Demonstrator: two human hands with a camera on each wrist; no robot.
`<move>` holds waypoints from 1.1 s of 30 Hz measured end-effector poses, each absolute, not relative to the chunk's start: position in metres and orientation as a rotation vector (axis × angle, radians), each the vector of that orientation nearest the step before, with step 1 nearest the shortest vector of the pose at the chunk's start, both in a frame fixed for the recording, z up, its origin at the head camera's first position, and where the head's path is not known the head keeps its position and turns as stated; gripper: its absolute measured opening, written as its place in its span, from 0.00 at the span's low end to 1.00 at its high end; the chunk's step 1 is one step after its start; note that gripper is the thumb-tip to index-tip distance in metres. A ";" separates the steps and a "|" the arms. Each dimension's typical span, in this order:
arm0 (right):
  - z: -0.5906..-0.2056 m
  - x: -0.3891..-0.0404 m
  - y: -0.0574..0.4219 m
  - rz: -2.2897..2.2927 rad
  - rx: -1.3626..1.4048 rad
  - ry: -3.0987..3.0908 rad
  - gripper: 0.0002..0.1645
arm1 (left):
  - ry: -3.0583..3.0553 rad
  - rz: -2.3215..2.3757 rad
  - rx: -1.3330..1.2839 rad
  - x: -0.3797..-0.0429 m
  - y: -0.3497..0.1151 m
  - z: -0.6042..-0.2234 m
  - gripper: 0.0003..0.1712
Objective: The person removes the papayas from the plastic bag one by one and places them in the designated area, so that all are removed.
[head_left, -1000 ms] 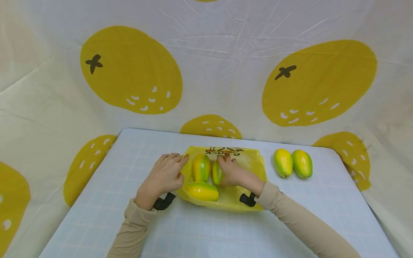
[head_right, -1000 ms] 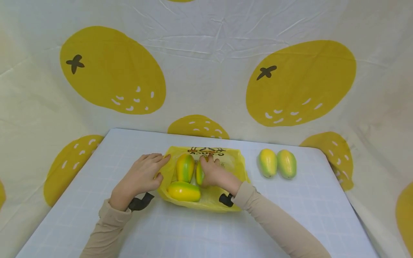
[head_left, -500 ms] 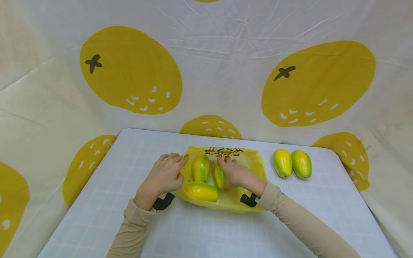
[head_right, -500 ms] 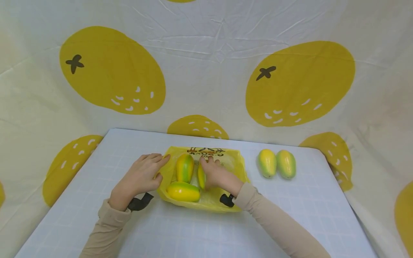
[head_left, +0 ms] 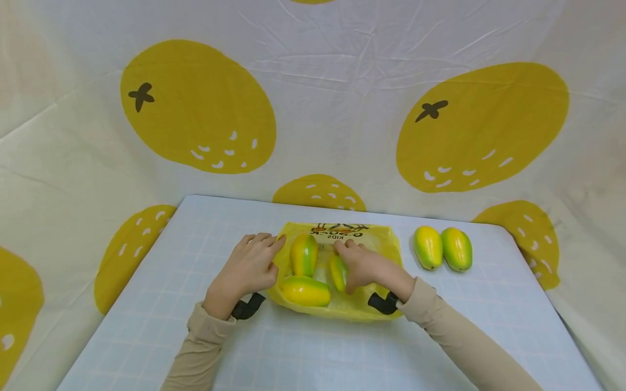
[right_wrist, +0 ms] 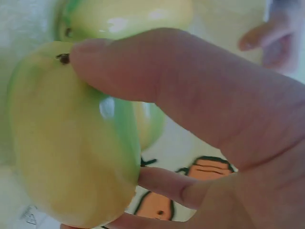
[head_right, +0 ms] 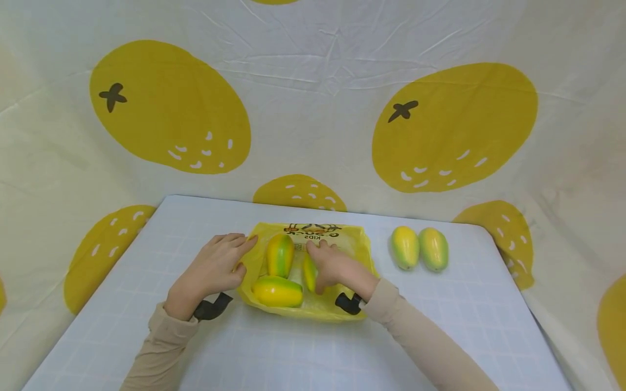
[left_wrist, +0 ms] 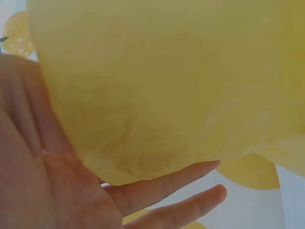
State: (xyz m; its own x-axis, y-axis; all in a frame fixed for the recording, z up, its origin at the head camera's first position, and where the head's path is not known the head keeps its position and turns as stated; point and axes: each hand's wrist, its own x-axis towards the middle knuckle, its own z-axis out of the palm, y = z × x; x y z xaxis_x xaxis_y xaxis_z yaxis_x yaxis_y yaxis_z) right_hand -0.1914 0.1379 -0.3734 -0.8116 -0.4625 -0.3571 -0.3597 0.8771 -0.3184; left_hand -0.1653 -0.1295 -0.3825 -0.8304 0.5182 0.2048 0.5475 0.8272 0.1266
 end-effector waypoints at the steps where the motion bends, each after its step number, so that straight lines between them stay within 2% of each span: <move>1: -0.371 -0.191 0.139 -0.340 -0.606 2.612 0.54 | -2.845 -0.271 -0.837 -0.165 -0.129 -0.383 0.32; 9: -0.353 -0.184 0.148 -0.453 -0.664 2.574 0.48 | -2.839 -0.269 -0.834 -0.166 -0.130 -0.383 0.32; 24: -0.341 -0.170 0.179 -0.810 -0.804 2.559 0.49 | -2.855 -0.271 -0.826 -0.166 -0.129 -0.384 0.32; 33: -0.340 -0.161 0.193 -1.042 -0.773 2.515 0.52 | -2.837 -0.275 -0.833 -0.166 -0.130 -0.385 0.32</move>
State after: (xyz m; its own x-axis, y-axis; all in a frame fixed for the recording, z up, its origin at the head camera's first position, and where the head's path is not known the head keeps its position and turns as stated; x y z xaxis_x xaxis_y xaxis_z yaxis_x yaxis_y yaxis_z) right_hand -0.1614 0.1927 -0.3401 -0.8059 -0.5871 -0.0764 -0.3611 0.5896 -0.7225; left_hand -0.1661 -0.1296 -0.3847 -0.8288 0.5165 0.2151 0.5482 0.8266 0.1274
